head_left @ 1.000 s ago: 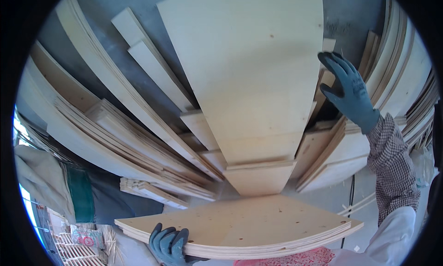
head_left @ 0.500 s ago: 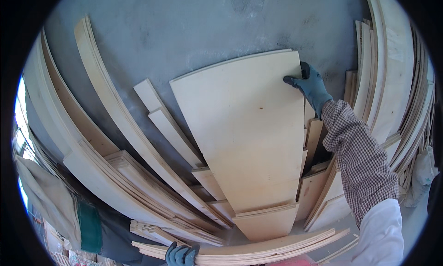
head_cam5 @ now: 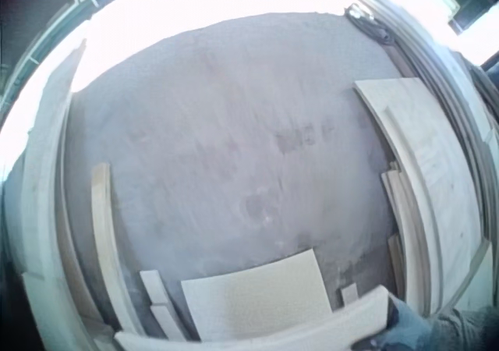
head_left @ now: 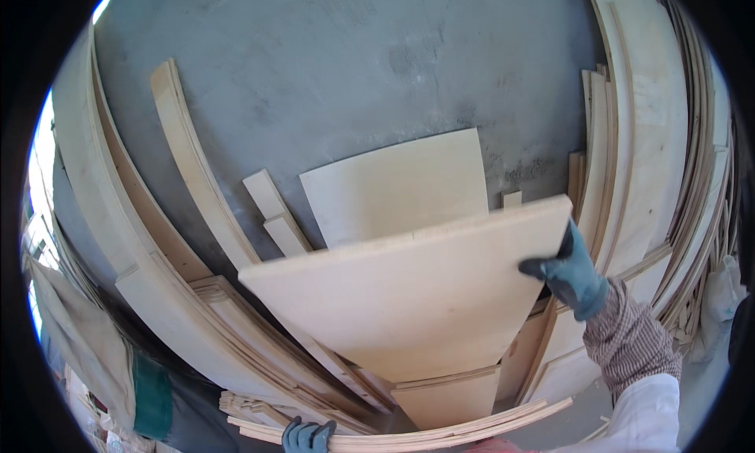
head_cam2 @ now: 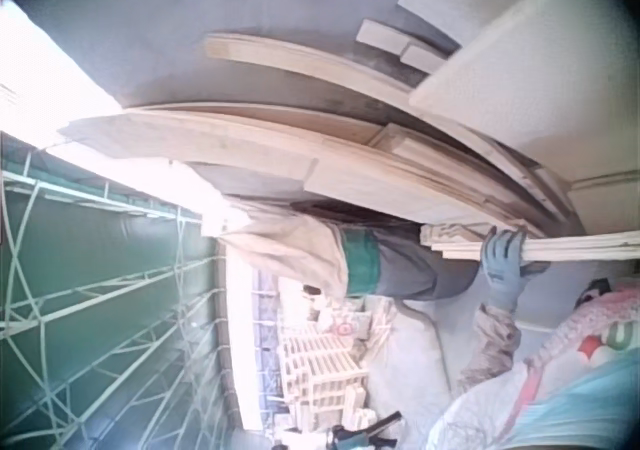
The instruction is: The person selects a wooden plank from a stack, carries it to a table saw, and cuts it using the machine. The person then removes the cut piece and places it aside.
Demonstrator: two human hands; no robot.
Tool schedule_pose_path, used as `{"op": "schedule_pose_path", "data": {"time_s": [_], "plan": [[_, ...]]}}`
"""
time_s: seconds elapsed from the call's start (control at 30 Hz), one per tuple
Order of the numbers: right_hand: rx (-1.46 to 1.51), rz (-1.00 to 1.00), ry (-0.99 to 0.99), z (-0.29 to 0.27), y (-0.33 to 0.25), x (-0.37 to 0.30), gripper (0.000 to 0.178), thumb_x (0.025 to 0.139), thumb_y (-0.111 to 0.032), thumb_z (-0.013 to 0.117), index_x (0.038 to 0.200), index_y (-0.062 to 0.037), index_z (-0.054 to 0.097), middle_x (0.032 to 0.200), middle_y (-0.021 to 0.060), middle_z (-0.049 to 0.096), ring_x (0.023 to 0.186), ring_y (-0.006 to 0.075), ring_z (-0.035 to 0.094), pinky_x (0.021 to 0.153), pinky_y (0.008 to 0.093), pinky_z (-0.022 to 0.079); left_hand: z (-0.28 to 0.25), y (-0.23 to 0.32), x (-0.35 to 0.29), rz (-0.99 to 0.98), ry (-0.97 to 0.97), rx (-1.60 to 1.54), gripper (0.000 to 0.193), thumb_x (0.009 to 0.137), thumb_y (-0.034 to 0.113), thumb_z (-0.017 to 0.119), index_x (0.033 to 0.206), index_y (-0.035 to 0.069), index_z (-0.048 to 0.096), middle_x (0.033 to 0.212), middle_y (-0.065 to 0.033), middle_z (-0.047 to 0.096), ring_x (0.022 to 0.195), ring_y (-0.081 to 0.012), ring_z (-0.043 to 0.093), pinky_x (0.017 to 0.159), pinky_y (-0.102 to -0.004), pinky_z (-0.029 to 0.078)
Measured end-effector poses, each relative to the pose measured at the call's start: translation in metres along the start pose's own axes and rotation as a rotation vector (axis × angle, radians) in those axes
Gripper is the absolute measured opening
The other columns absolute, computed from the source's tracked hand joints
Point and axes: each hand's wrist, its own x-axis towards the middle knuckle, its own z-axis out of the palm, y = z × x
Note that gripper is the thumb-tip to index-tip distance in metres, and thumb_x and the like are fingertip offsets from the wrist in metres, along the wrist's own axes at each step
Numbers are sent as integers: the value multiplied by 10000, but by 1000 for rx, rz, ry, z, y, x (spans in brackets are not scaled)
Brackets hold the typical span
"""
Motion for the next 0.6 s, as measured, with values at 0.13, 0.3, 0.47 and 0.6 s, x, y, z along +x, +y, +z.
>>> {"op": "schedule_pose_path", "data": {"time_s": [0.13, 0.3, 0.47, 0.6], "plan": [[-117, 153, 109, 16, -19, -44, 754, 685, -8, 753, 1317, -99, 351, 1211, 119, 519, 1051, 259, 567, 846, 412, 533, 1, -2, -3, 9, 15, -41, 653, 635, 546, 686, 1071, 77, 560, 948, -110, 522, 897, -313, 516, 887, -499, 417], [-1214, -560, 186, 53, -97, -39, 869, 620, -228, 825, 1310, -15, 343, 1318, 210, 396, 1231, 347, 380, 1000, 481, 335, -2, -5, -9, 7, 27, -55, 627, 598, 486, 740, 1035, 79, 548, 961, -107, 546, 903, -301, 526, 889, -497, 416], [-1615, -759, -351, 132, -121, -25, 723, 632, -449, 689, 1254, -138, 491, 1227, 98, 482, 1114, 267, 467, 937, 439, 388, -2, -7, -16, 10, 72, -90, 602, 617, 473, 742, 1024, 78, 539, 1012, -99, 562, 900, -293, 533, 890, -493, 417], [-1667, -336, -579, 180, -140, -22, 595, 743, -545, 573, 1213, -184, 517, 842, 20, 576, 786, 151, 584, 700, 317, 476, -1, -4, -17, 35, 44, -86, 612, 567, 515, 749, 962, 92, 552, 918, -84, 496, 862, -283, 508, 864, -522, 408]]}}
